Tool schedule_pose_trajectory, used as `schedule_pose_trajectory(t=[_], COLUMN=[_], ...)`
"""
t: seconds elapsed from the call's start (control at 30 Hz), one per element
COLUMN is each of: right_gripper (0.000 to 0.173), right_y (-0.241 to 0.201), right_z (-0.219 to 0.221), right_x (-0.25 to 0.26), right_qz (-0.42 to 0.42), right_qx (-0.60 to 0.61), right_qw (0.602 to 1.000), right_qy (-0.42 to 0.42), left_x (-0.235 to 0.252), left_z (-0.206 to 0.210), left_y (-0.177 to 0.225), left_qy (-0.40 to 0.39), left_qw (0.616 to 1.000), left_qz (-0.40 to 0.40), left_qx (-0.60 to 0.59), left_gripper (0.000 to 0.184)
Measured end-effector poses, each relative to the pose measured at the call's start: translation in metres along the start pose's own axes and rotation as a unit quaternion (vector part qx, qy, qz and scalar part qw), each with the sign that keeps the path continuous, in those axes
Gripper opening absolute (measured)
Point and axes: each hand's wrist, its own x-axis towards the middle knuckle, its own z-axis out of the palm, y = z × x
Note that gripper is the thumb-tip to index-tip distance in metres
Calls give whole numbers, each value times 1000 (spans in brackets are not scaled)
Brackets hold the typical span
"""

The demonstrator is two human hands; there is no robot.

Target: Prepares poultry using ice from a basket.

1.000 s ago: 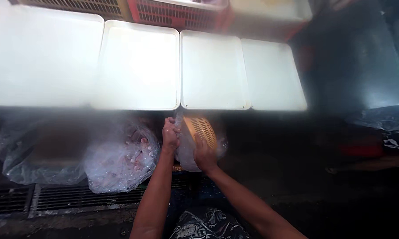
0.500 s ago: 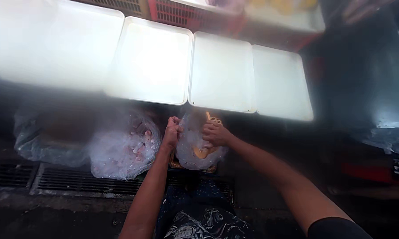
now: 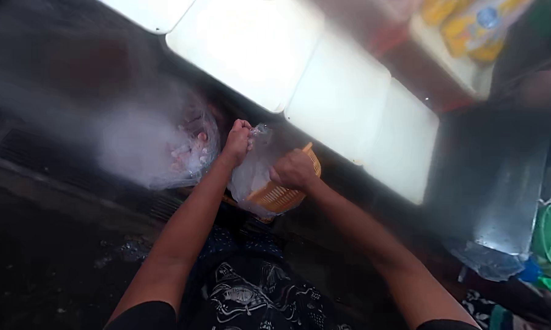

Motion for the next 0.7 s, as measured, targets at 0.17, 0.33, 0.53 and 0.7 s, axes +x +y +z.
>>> schedule_pose_trajectory(t=[0.17, 0.33, 0.53, 0.7], right_gripper=[52, 57, 60, 55], right_y=[0, -15, -15, -49], right_z=[6, -11, -31, -114], right_x=[-23, -33, -44, -40], right_qz=[2, 47, 108, 174], right_qx=[-2, 24, 0, 52], right_qw=[1000, 995, 993, 977], right_qy=[6, -89, -56, 115], left_x=[5, 4, 1, -8], left_z=[-15, -37, -59, -94], left_y=[-3, -9, -13, -30], left_qy=[8, 24, 36, 38], left_qw=[1000, 999, 997, 983], left_qz=[-5, -30, -63, -141], left_qx=[-16, -3, -35, -112], left_gripper=[15, 11, 10, 28])
